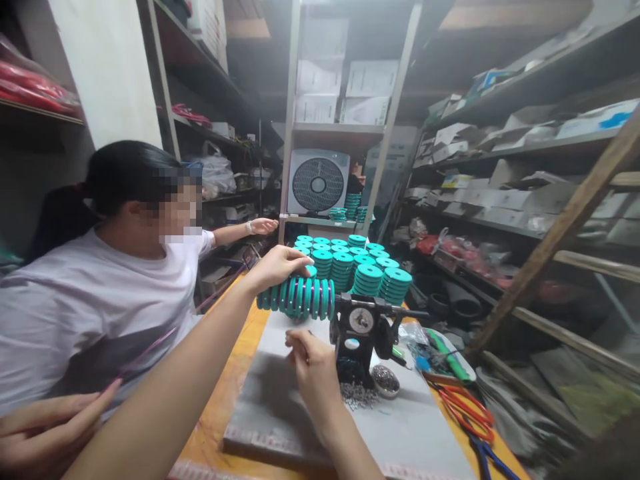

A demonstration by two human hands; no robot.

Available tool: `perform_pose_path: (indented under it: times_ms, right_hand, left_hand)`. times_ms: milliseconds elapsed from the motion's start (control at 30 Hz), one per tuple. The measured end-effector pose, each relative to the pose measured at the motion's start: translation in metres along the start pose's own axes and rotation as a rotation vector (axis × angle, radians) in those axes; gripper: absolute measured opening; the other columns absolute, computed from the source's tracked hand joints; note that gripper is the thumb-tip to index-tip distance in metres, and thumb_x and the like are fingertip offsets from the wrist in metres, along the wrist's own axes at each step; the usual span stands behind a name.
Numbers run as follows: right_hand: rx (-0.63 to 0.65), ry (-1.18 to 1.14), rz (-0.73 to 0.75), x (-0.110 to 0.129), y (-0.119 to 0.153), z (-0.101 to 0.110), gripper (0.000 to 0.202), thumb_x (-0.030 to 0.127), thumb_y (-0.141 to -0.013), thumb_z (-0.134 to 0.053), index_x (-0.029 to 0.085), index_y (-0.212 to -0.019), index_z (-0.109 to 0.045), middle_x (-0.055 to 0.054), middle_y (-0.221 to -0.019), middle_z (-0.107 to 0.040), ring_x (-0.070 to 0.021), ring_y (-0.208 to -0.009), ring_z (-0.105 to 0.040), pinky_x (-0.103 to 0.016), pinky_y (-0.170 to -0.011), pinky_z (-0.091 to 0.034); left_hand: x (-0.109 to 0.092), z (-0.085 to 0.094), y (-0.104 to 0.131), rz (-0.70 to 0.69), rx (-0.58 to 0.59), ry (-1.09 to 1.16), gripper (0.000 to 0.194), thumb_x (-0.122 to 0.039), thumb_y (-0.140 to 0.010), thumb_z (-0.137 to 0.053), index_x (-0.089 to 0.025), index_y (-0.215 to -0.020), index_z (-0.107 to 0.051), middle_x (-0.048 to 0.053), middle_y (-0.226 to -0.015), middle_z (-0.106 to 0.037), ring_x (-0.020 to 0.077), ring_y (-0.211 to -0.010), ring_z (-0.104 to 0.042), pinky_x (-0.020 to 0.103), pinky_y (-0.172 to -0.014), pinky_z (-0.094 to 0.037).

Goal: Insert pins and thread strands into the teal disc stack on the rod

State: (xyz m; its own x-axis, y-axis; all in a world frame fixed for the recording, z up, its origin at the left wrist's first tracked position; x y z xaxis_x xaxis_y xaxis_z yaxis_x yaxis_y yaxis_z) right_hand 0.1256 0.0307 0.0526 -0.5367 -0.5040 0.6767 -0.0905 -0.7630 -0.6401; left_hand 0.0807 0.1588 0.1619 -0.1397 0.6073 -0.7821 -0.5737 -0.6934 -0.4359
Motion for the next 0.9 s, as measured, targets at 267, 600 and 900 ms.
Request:
perform_pose_path:
  times_ms: [267, 600, 900]
  right_hand:
    - [0.218, 0.114, 0.323, 0.074, 0.058, 0.016, 0.030, 0.015, -0.089, -0.049, 0.025, -0.115, -0.061, -0.001, -0.080, -0.072, -0.0138, -0.066, -0.067, -0.024, -0.061, -0.052]
    - [-0.258, 0.247, 0.337, 0.063, 0.071, 0.065, 0.048, 0.007, -0.084, -0.051, 0.031, -0.126, -0.053, -0.006, -0.103, -0.071, -0.0240, -0.090, -0.067, -0.041, -0.075, -0.054]
    - [-0.318, 0.324, 0.384, 0.042, 0.063, 0.074, 0.059, 0.003, -0.082, -0.049, 0.033, -0.132, -0.050, -0.008, -0.112, -0.066, -0.0285, -0.105, -0.061, -0.048, -0.082, -0.051]
  left_hand:
    - [0.002, 0.001, 0.000, -0.004, -0.004, 0.023, 0.029, -0.040, -0.080, -0.062, -0.014, -0.081, -0.073, 0.007, -0.074, -0.075, 0.0165, -0.072, -0.068, 0.026, -0.075, -0.050]
    - [-0.012, 0.006, 0.014, -0.011, -0.070, 0.061, 0.031, -0.042, -0.078, -0.064, -0.013, -0.081, -0.074, 0.007, -0.072, -0.073, 0.0170, -0.071, -0.068, 0.028, -0.075, -0.050]
    - [-0.024, 0.038, 0.028, 0.018, -0.257, 0.324, 0.030, -0.036, -0.078, -0.066, -0.011, -0.094, -0.070, 0.008, -0.079, -0.074, 0.0171, -0.077, -0.070, 0.029, -0.077, -0.054]
Point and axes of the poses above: each hand's wrist, its own y-axis away from the middle knuckle, its own z-axis out of the back of the hand, x = y × z, the point moved 10 cm from there along -y, towards the middle knuckle
